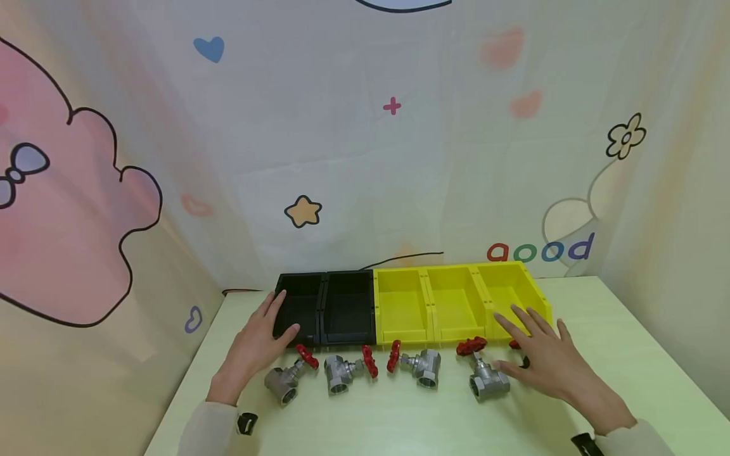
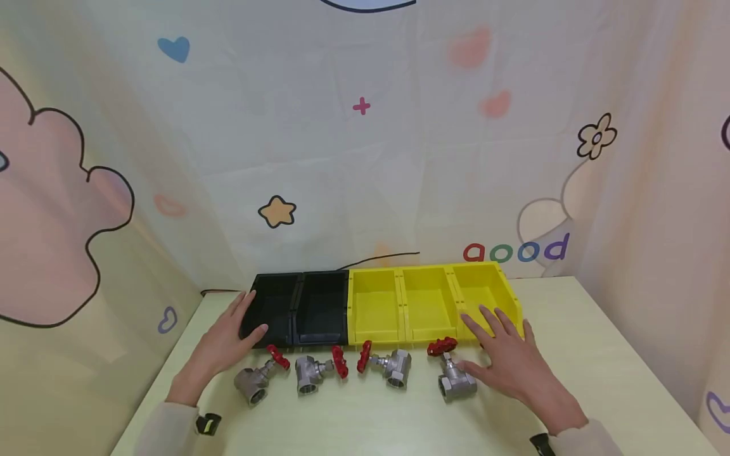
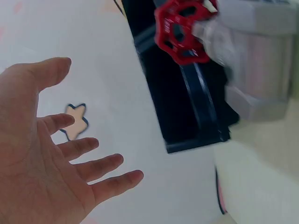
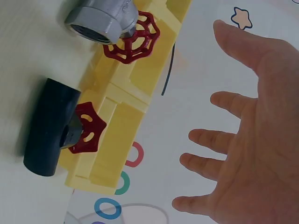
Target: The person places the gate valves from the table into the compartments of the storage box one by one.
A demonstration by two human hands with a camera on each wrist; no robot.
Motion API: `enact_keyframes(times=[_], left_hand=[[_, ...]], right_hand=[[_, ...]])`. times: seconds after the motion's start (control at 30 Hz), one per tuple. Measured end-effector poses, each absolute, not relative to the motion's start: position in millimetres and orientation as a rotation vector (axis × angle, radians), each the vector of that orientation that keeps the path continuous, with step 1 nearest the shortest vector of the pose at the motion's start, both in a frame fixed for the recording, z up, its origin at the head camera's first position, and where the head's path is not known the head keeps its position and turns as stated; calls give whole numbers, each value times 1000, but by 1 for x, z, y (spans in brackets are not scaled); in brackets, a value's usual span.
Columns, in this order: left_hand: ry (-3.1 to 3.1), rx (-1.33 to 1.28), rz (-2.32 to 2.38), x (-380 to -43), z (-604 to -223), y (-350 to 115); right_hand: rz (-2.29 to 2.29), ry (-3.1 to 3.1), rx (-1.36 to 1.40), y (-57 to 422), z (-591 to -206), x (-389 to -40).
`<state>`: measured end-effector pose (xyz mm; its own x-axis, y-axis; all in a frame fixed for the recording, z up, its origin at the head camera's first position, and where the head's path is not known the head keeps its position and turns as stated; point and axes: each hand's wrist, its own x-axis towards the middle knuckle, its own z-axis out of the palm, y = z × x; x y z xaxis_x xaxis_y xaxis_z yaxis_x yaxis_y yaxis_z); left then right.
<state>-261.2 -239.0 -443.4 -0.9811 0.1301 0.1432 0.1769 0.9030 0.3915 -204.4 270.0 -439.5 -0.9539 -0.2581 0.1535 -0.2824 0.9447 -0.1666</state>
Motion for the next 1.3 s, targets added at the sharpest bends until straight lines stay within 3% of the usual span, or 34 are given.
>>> enact_keyframes(times=[1.3], left_hand=[[-3056,-243,-684,-314,-479,-281]], right_hand=[[317,-3287,311,311,-474,-210]])
